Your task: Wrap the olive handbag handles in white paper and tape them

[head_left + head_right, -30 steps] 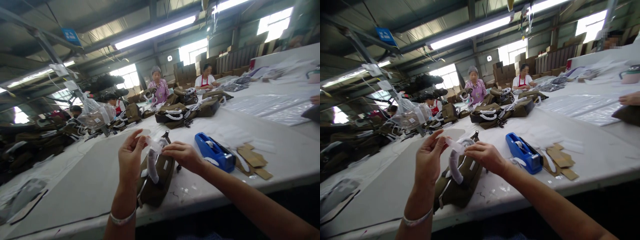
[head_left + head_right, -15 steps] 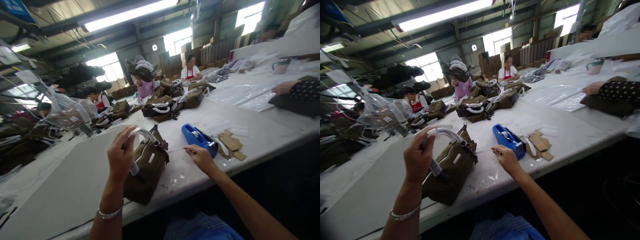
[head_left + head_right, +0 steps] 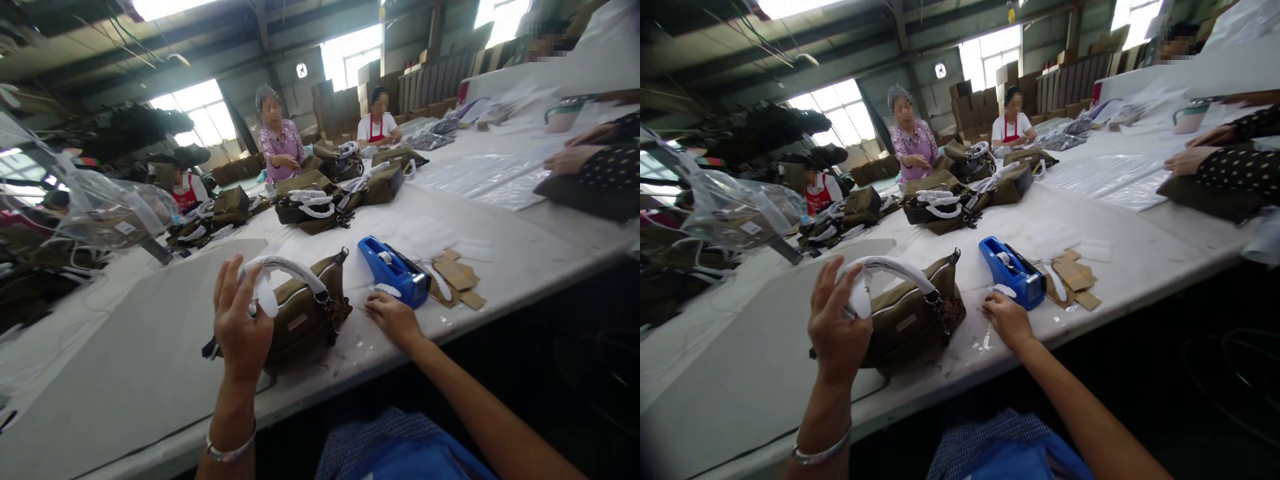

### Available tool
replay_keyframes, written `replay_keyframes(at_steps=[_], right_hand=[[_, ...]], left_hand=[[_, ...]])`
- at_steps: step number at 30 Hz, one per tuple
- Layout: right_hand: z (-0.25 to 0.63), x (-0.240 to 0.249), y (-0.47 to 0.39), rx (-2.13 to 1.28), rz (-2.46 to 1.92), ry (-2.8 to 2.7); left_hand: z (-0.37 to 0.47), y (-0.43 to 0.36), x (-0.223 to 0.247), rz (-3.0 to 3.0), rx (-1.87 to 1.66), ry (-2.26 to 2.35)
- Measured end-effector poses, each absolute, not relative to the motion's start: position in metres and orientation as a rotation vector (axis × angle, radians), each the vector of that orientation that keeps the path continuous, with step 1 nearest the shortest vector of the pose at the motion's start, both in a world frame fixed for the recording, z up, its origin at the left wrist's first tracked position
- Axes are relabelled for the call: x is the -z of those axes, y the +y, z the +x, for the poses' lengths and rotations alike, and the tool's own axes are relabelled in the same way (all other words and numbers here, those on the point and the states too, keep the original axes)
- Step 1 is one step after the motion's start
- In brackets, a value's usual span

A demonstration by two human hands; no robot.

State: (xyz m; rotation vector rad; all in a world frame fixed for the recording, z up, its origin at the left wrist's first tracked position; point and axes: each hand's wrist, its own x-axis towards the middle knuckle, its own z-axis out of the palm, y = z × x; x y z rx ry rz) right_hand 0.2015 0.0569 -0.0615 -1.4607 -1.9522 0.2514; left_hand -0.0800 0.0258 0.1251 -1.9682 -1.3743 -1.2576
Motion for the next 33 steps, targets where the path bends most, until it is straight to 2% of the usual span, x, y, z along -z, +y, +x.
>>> replay_keyframes(at_steps=[5, 8, 13, 18, 27, 33], right_hand=[[0.194, 0.051, 0.046, -0.219, -1.374, -1.856], [0.182, 0.034, 0.032, -0.370, -1.181, -1.735], [0.164, 0.014, 0.019, -0.838, -1.169, -1.572], [0.146, 0.018, 0.022, -0.926, -1.094, -1.269], [0.131, 0.004, 0.010, -1.419, -0.895, -0.941], [0.139, -0.008, 0.005, -1.541, -0.859, -0.848]], left_hand=[[-0.073, 0.009, -0.104, -1.812, 1.417, -1.174], [-0.063, -0.009, -0.085, -1.776, 1.567, -1.124], [-0.034, -0.033, -0.044, -2.131, 1.810, -1.818], [-0.016, -0.028, -0.028, -2.146, 1.862, -2.256], [0.003, -0.016, -0.036, -2.115, 1.932, -2.334], [-0.005, -0.019, -0.030, -2.051, 2.159, -2.457]])
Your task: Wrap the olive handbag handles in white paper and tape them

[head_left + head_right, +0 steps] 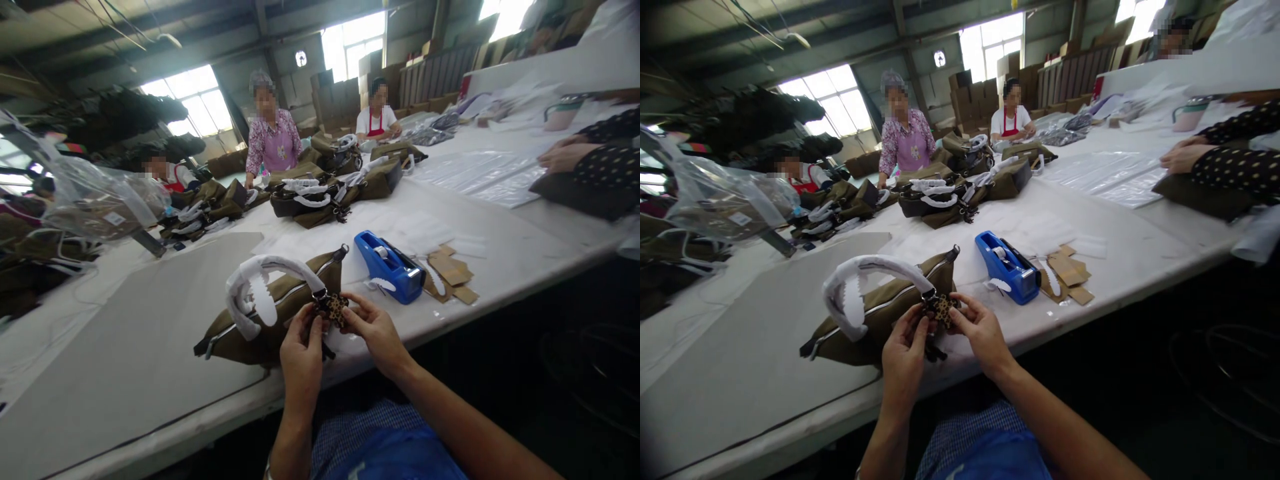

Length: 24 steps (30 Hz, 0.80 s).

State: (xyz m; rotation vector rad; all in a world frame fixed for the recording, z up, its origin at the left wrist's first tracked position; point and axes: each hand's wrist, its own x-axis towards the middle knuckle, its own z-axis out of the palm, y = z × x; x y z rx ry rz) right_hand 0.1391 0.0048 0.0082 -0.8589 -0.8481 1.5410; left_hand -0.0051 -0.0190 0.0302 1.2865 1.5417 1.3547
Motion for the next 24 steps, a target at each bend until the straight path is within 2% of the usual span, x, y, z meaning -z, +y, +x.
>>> replay_keyframes(at_steps=[3, 6, 10, 16, 19, 24], right_hand=[[0.135, -0.010, 0.000, -1.425, -0.911, -1.024], [0.133, -0.012, -0.006, -1.075, -0.972, -1.410], [0.156, -0.015, 0.006, -0.791, -0.974, -1.712], [0.205, -0.011, 0.084, 0.046, -1.369, -2.168], [0.204, 0.000, 0.119, 0.185, -1.476, -2.351], [0.199, 0.005, 0.145, 0.199, -1.414, -2.382]], left_hand=[[-0.005, -0.025, -0.029, 1.237, -1.337, 1.544], [-0.002, -0.029, -0.029, 1.219, -1.331, 1.467], [-0.001, -0.026, -0.029, 1.131, -1.343, 1.460], [-0.004, -0.015, -0.037, 0.825, -1.300, 1.221], [-0.006, -0.013, -0.041, 0.754, -1.295, 1.224], [-0.010, -0.013, -0.039, 0.752, -1.297, 1.205]])
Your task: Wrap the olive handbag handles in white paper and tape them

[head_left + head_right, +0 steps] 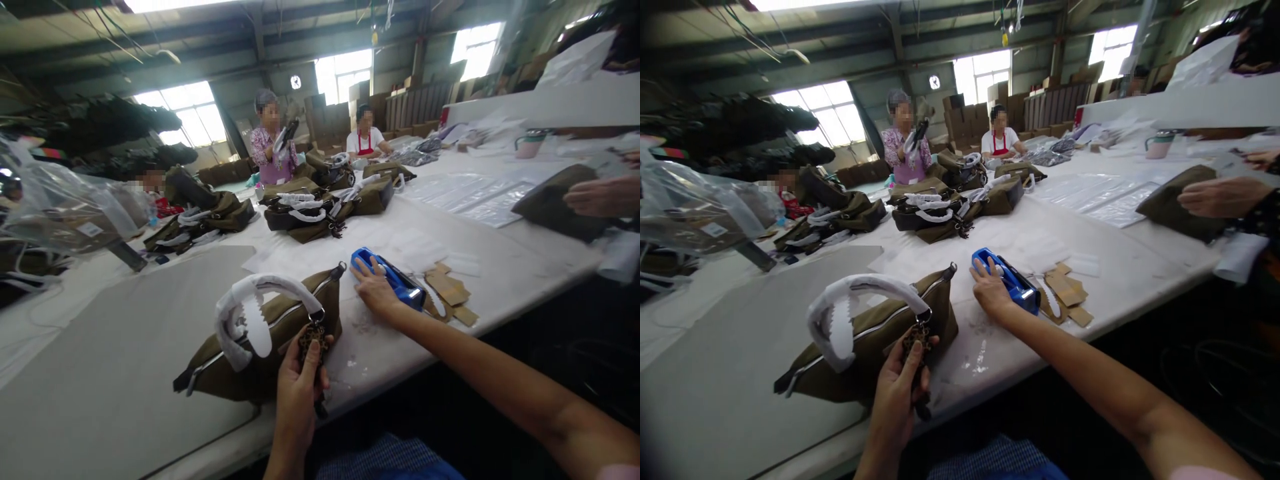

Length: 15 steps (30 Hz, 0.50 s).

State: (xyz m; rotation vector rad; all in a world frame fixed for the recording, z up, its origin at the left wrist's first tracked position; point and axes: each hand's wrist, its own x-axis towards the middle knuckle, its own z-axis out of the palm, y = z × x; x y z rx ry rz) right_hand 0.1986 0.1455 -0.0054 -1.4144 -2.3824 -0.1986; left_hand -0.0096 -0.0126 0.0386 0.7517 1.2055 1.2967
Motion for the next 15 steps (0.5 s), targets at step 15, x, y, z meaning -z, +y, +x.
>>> replay_keyframes(at_steps=[15], right_hand=[[0.256, -0.108, 0.049, -0.668, -1.164, -1.359]], left_hand=[[-0.009, -0.006, -0.044, 0.778, -1.406, 1.126]])
